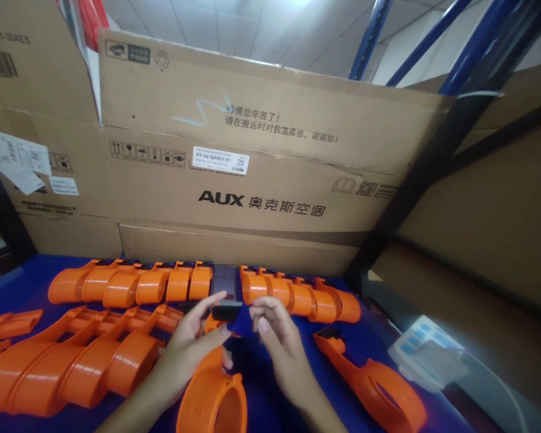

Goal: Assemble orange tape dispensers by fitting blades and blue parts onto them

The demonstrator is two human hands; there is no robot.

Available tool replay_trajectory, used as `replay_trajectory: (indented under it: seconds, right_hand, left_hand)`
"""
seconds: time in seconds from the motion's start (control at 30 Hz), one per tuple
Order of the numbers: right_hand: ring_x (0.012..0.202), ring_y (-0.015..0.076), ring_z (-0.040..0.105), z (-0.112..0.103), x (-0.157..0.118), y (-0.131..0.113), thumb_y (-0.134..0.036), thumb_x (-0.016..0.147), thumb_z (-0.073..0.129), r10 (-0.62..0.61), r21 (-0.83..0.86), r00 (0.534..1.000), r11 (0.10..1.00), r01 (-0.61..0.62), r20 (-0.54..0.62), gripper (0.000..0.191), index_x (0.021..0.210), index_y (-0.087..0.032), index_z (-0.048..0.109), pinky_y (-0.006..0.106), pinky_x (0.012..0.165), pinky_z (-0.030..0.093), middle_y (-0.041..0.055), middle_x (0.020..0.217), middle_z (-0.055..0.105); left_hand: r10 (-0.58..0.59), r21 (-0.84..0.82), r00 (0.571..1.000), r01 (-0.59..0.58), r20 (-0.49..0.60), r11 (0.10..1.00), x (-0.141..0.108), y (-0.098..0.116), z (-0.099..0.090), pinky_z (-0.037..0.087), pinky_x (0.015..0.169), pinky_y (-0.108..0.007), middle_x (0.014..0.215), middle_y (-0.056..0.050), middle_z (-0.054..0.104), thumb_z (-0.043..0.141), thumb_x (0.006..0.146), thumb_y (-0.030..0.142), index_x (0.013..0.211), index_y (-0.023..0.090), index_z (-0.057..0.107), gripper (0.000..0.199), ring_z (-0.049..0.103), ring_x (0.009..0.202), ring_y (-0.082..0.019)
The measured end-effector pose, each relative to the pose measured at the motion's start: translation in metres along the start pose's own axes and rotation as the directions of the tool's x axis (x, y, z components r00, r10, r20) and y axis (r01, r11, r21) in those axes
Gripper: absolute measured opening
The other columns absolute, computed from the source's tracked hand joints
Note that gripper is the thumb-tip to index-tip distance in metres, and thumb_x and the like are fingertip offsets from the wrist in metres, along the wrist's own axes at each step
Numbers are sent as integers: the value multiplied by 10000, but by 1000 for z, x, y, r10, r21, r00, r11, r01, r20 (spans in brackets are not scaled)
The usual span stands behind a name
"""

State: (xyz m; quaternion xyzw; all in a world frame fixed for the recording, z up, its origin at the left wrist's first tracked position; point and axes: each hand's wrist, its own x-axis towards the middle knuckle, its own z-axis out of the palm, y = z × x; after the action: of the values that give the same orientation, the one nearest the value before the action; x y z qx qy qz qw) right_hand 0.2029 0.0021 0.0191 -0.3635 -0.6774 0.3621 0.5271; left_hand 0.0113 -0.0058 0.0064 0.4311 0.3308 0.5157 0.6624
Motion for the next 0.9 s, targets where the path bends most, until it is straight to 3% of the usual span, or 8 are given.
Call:
replay_trajectory:
  seconds: [0.07,0.17,0.23,0.33,0.5,0.6,0.73,0.9]
  right_hand:
    - [988,246,674,1,1,-4,-448,1027,499,87,118,990,988,-100,111,350,1326,-268,525,373,907,528,72,1085,696]
    - [1144,277,646,0,3,-7,-486,1025,494,127,218,966,960,-176,224,377,1326,-271,564,408,1035,469,84,1236,686]
    - [1140,274,637,0,3,-4,-498,1006,539,142,242,964,950,-196,222,365,1285,-268,588,389,1013,469,77,1221,688]
    - [977,229,642,0,3,5,-493,974,617,170,227,967,950,-212,189,363,1259,-273,577,343,900,489,43,1047,687]
    - [936,215,614,5,4,15,-488,937,683,184,190,965,957,-219,185,376,1206,-265,546,326,827,488,29,987,628]
    - [880,186,594,9,3,15,-454,932,702,180,208,967,954,-217,182,309,1087,-262,517,297,779,481,8,950,592]
    - [800,153,548,12,0,12,-441,937,698,153,202,977,962,-181,147,294,972,-256,472,261,712,462,-19,897,543]
    - [822,188,594,0,4,5,-459,1046,480,128,-20,978,992,-127,166,236,1150,-252,525,319,780,476,8,904,611]
  left_hand:
    - [-44,-28,997,46,68,999,-3,-2,3,585,612,-312,729,-18,739,788,849,357,1575,241,321,871,726,569,-203]
    - [-67,-62,990,75,125,995,-8,-5,7,599,692,-340,1002,-83,767,790,852,321,1563,281,357,834,767,651,-210]
    - [-76,-62,984,87,159,994,-10,-6,7,598,764,-363,1088,-109,757,810,837,277,1554,272,380,836,786,747,-234]
    - [-79,-38,976,89,202,995,-10,-5,6,583,857,-387,1116,-133,757,832,819,262,1532,240,434,817,779,899,-269]
    - [-12,69,993,4,116,998,-6,-5,7,604,872,-420,1380,-139,646,735,896,422,1386,236,623,536,737,1013,-294]
    - [21,110,997,-30,77,994,-4,-7,8,625,828,-408,1388,-130,642,737,888,425,1356,230,646,515,700,1072,-310]
    - [8,133,998,-16,56,991,-3,-9,7,633,760,-386,1357,-125,666,748,875,407,1337,232,650,504,733,929,-270]
    - [-37,78,999,37,0,996,-3,-3,5,614,726,-353,1078,-114,788,750,858,448,1279,192,659,501,764,759,-246]
